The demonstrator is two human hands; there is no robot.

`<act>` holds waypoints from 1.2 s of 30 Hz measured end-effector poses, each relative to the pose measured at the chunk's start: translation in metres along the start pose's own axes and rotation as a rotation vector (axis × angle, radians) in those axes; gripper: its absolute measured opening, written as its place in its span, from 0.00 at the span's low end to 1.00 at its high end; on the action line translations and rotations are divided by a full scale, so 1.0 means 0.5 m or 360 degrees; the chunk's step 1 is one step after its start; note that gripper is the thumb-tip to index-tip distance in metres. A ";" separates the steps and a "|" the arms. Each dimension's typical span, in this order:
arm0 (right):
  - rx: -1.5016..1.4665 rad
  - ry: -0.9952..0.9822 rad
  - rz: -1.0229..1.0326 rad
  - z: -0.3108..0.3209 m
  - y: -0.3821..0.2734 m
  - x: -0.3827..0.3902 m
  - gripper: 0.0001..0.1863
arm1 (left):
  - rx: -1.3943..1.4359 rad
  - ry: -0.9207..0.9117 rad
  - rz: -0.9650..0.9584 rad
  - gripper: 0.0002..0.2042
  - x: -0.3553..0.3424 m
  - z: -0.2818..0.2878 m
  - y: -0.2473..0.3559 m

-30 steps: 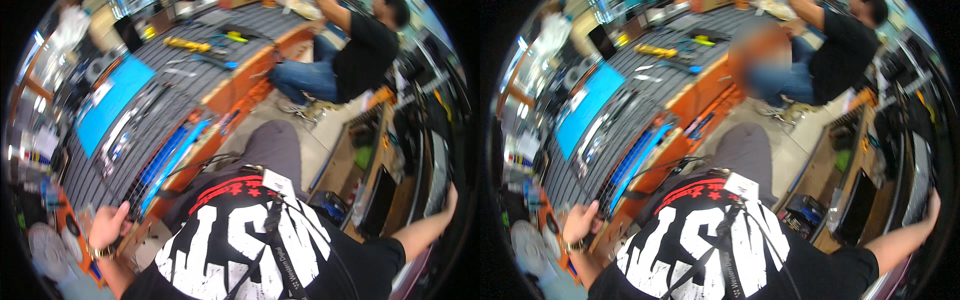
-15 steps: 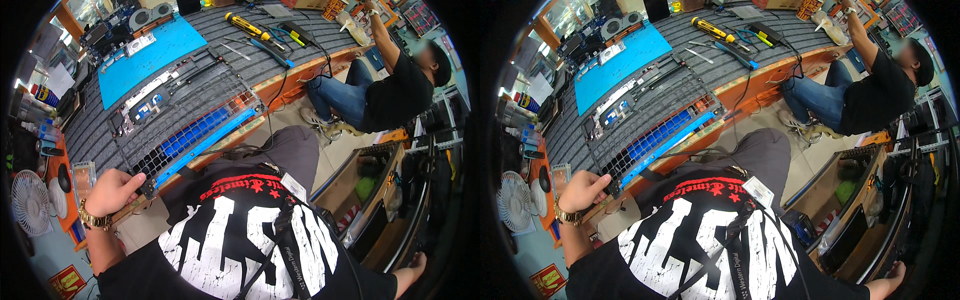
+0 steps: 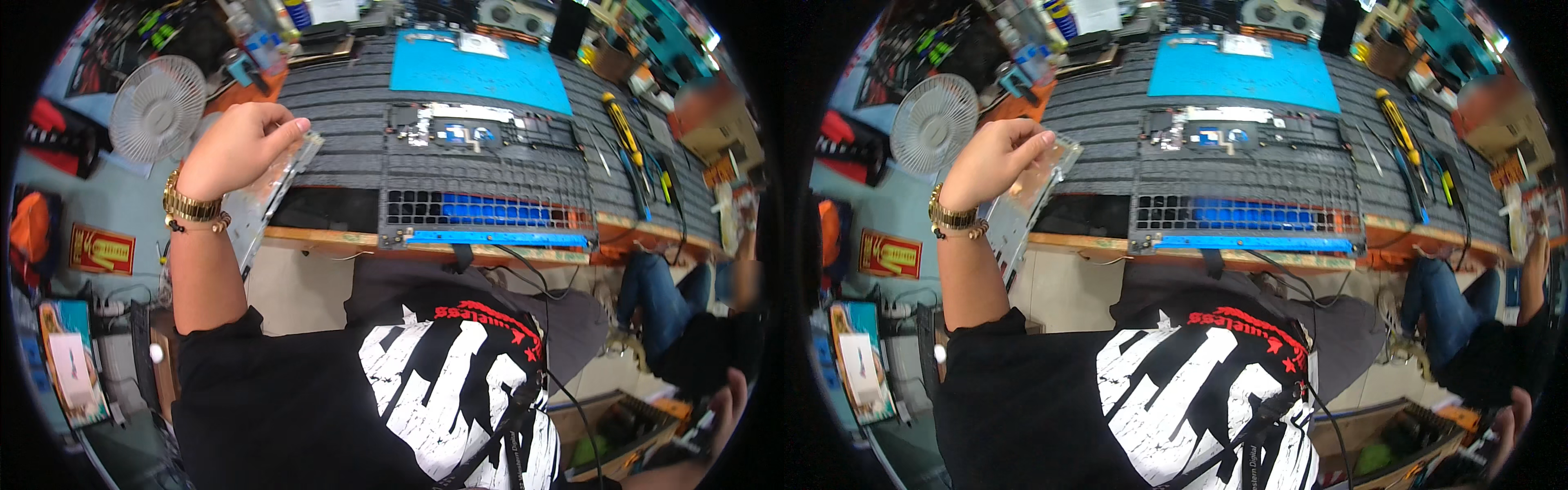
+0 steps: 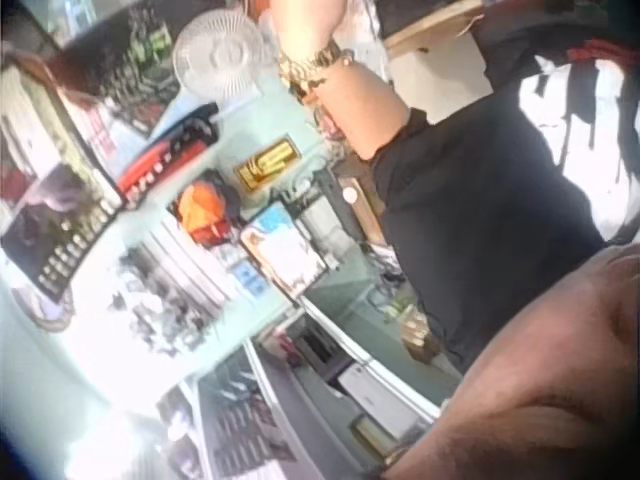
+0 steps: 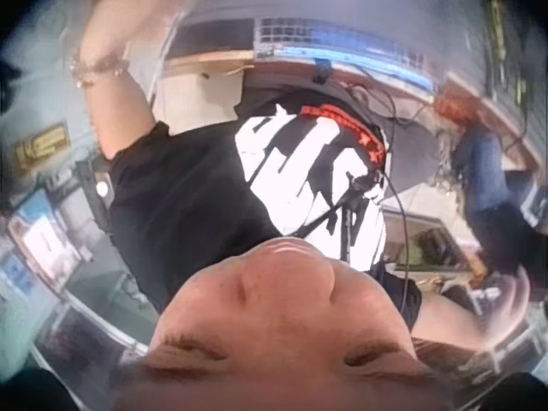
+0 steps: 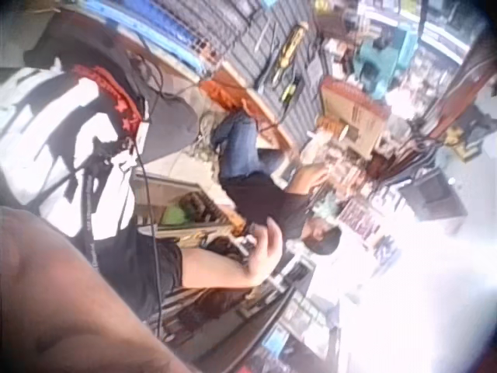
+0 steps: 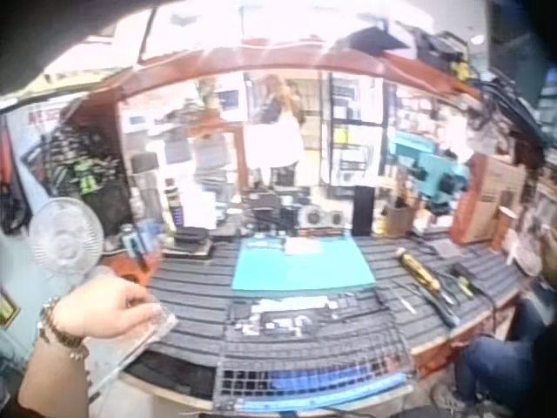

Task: The person disassembles the internal components of a laptop, removes the keyboard assembly, and then cleans the keyboard and chassis using a brush, a cloth, and a liquid solution before reassembling the battery.

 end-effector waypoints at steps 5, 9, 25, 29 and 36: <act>-0.0208 -0.0597 0.0700 -0.366 -0.338 -0.093 0.08 | -0.0197 -0.0077 0.0506 0.50 0.134 -0.018 -0.126; -0.0275 -0.0547 0.1207 -0.549 -0.518 0.016 0.08 | -0.0229 -0.0169 0.0529 0.67 0.203 -0.112 -0.199; -0.0651 -0.0237 0.1845 -0.675 -0.656 0.159 0.14 | -0.0346 -0.0255 0.0402 0.61 0.169 -0.119 -0.196; -0.0766 -0.0238 0.1765 -0.671 -0.638 0.146 0.14 | 0.0093 -0.0154 0.0496 0.63 0.204 -0.087 -0.193; -0.0829 -0.0115 0.1706 -0.672 -0.591 0.131 0.11 | -0.0487 -0.0412 0.0702 0.70 0.316 -0.127 -0.157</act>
Point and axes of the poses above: each hand's wrist, its own x-axis away from the middle knuckle, its own z-axis out of the back of the hand, y = z × x, the point moved 8 cm from there along -x, towards the middle knuckle, and after that the axes turned 9 degrees about -z, right-handed, at the moved point
